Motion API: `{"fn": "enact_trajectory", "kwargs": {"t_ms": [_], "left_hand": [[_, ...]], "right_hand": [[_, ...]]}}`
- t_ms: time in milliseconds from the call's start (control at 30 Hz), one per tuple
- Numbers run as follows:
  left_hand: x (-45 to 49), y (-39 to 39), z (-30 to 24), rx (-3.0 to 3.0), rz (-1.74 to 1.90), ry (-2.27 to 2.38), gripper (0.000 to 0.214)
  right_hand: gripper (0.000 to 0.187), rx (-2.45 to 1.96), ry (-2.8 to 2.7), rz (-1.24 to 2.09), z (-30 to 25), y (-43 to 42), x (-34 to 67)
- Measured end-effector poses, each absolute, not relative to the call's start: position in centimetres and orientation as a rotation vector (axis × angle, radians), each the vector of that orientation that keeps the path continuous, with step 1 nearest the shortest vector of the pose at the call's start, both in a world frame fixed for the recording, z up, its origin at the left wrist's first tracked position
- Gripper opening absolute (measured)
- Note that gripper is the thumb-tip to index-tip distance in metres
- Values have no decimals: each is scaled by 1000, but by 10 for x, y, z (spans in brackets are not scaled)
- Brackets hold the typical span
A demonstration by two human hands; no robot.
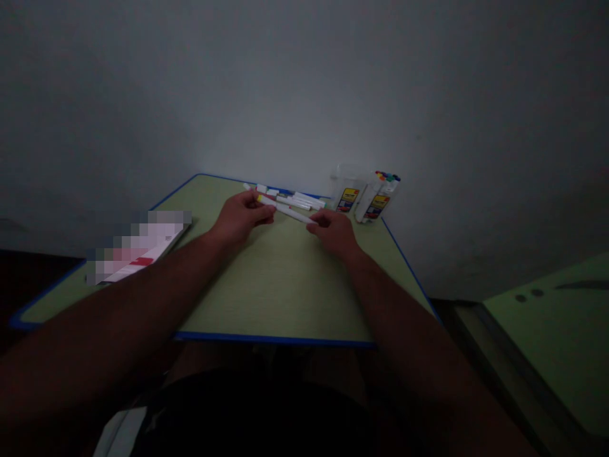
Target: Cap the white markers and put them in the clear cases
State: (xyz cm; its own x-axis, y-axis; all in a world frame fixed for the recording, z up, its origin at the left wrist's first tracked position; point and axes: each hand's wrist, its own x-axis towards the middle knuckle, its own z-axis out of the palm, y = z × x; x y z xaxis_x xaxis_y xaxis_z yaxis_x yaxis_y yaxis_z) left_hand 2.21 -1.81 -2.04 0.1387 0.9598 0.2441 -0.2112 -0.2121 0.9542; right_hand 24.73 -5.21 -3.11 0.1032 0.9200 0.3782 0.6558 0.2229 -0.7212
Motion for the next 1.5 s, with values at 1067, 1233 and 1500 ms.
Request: {"fn": "enact_trajectory", "kwargs": {"t_ms": [1067,1233,1500], "left_hand": [[24,-28,-16,1547,1276,796,22],[22,-29,-14,1693,1168,906,23],[24,-27,-22,1790,1073,961,22]], "right_hand": [[15,-1383,-1543,477,-35,-51,244],[21,-1304,-1467,610,-31,-52,243],[29,-1223,-1461,691,-26,-57,240]]}}
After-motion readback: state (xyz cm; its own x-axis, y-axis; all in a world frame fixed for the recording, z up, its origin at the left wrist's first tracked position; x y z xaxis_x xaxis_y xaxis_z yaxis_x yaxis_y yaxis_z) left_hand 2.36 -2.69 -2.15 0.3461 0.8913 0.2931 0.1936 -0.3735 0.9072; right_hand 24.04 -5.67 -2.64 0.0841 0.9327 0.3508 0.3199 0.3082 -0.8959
